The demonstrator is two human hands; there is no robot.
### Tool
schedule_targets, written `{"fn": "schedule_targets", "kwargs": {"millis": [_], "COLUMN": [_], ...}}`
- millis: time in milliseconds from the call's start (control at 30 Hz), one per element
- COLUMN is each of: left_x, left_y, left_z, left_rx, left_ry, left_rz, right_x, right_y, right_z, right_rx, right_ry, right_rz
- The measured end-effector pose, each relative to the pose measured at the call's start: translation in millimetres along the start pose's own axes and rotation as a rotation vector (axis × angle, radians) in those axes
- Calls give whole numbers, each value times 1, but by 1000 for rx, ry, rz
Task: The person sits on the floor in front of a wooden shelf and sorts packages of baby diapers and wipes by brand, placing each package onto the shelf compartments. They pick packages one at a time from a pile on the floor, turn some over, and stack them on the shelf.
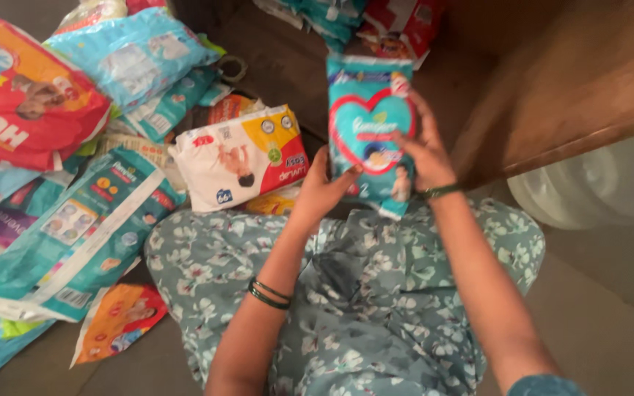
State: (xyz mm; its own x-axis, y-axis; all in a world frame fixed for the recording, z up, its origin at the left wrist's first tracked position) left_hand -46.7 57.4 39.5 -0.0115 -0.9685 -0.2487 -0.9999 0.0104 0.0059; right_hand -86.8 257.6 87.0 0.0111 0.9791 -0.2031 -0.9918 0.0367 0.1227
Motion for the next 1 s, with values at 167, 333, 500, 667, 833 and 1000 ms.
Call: {"fn": "schedule_targets", "kwargs": {"millis": [167,333,500,667,833,1000], "left_x": [0,8,38,35,34,42], "left_y": [-19,-34,-12,6,7,5], "left_z": [1,1,18,56,102,106], "left_rx": [253,396,359,289,326,252], "left_ry": [-5,-11,-70,-208,-239,-246], "left_rz": [-27,96,-48,-58,-30,-114], "right_x": [15,29,67,46,15,-6], "right_y": [-21,-5,46,176,335,385], "right_z": [-54,-61,-62,-30,-19,-33], "right_rx": [-304,-146,-242,-177,-76,398], "right_ry": [-20,241,325,510,374,-409], "right_rz": [-241,-252,-388,-82,-93,-293]}}
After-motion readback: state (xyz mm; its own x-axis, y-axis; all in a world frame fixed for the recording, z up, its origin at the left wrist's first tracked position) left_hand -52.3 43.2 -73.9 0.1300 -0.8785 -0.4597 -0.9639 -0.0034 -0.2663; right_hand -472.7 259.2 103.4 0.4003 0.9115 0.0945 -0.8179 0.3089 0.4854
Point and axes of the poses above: each hand's wrist, its own y-axis towards the middle knuckle, its own x-axis out of the back of the hand, z = x × y, the point moved 7 cm from there along y, towards the middle knuckle, and after that the axes turned 7 degrees about -z, right-handed, at the moved point
